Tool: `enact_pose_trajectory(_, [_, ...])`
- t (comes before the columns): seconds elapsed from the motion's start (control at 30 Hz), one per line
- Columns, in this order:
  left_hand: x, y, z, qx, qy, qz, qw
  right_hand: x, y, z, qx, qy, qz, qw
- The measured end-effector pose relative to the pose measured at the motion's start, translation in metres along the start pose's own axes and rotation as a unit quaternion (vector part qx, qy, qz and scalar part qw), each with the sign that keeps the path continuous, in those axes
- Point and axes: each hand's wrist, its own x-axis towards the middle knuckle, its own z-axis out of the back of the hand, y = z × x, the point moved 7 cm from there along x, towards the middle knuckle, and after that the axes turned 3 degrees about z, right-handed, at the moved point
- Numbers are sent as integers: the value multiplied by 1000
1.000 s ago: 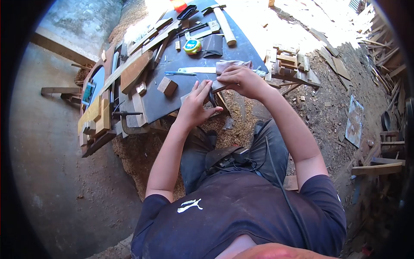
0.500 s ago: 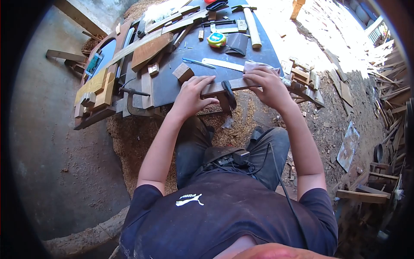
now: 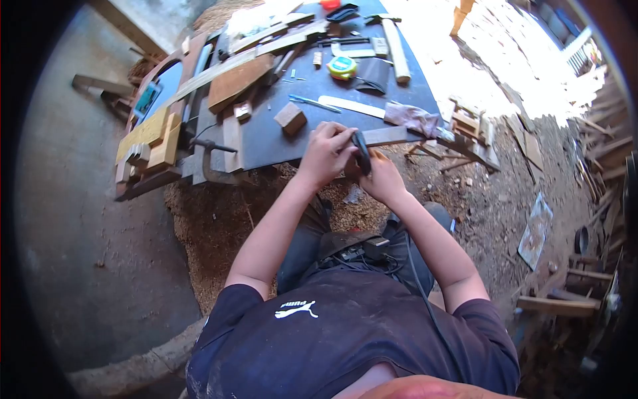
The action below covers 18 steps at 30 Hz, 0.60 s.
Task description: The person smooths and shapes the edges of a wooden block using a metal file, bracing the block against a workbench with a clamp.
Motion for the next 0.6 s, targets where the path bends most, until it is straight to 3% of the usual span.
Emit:
enact_pose_trajectory(0.17, [-2,2,-4,18,-17,-2,1000,2,-2,-12,81,-28,26,996])
enact_pose_trajectory(0.33, [12,-17,-33,6,-36,-36,999,-18,-24,7,46,-44,-64,996])
enact_pose_trajectory(0.43, [23,-26,-57,-34,0,-56,998,-30,-44,26,24,-70,-73,995])
enact_pose_trajectory(0.5, [33,-38,-61,-52,15,-65,996,-35,-40,44,14,-65,-133,989])
enact_pose_trajectory(0.6, [42,-44,-73,-64,44,-41,996,-41,-54,53,55,-94,-89,990])
